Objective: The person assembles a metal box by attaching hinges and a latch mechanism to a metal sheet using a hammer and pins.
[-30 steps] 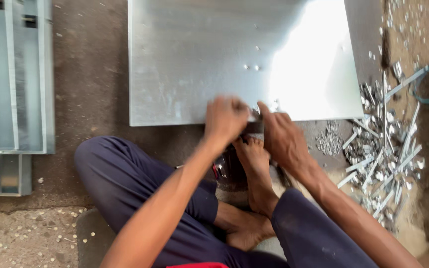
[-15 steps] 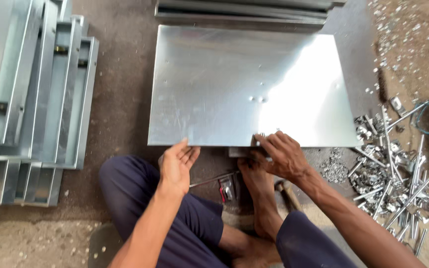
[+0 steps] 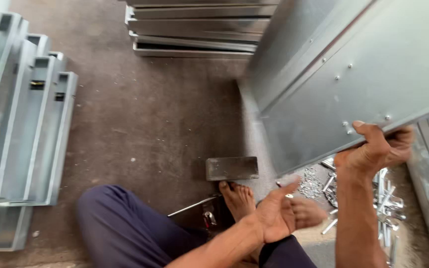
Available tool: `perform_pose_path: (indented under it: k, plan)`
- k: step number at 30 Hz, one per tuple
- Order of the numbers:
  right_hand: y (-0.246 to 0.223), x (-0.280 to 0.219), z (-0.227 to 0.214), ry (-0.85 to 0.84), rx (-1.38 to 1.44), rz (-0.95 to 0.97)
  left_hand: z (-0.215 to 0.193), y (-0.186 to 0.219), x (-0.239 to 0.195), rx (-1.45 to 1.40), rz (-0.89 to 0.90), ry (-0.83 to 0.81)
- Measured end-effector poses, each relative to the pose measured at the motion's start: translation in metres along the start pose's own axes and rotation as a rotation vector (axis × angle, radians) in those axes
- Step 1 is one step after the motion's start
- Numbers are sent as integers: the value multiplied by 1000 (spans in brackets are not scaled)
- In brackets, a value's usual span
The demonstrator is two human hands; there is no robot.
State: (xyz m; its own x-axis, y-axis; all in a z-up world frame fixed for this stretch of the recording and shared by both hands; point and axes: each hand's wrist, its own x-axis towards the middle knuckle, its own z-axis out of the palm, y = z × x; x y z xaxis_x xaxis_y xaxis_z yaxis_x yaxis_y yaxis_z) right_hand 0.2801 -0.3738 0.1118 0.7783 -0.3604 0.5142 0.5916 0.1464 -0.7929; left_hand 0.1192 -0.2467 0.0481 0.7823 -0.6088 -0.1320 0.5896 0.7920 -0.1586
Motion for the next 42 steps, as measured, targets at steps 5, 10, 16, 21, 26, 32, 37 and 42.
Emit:
perform_pose_path:
  k: [5,10,16,21,26,32,37,42]
  plan:
    - [-13,-21,25,298,-2,575,-25,29,29,-410,516,546]
    - [28,-67,28,359,149,1099,-69,85,-21,-11,821,395]
    - [43,-174,13,450,486,1575,-125,95,-90,71,1013,656]
    - [16,-184,39,317,641,1610,-71,76,-32,500,833,668]
    - [22,-180,62,304,725,1616,-65,97,-21,675,971,661]
    - [52,-174,36,-708,-307,931,-69,136,-21,402,846,660]
    - [79,-158,20,-1445,-1328,-5,-62,153,-23,315,741,756]
    - [91,-167,27,-1485,-1294,-68,-41,163,-31,284,617,784]
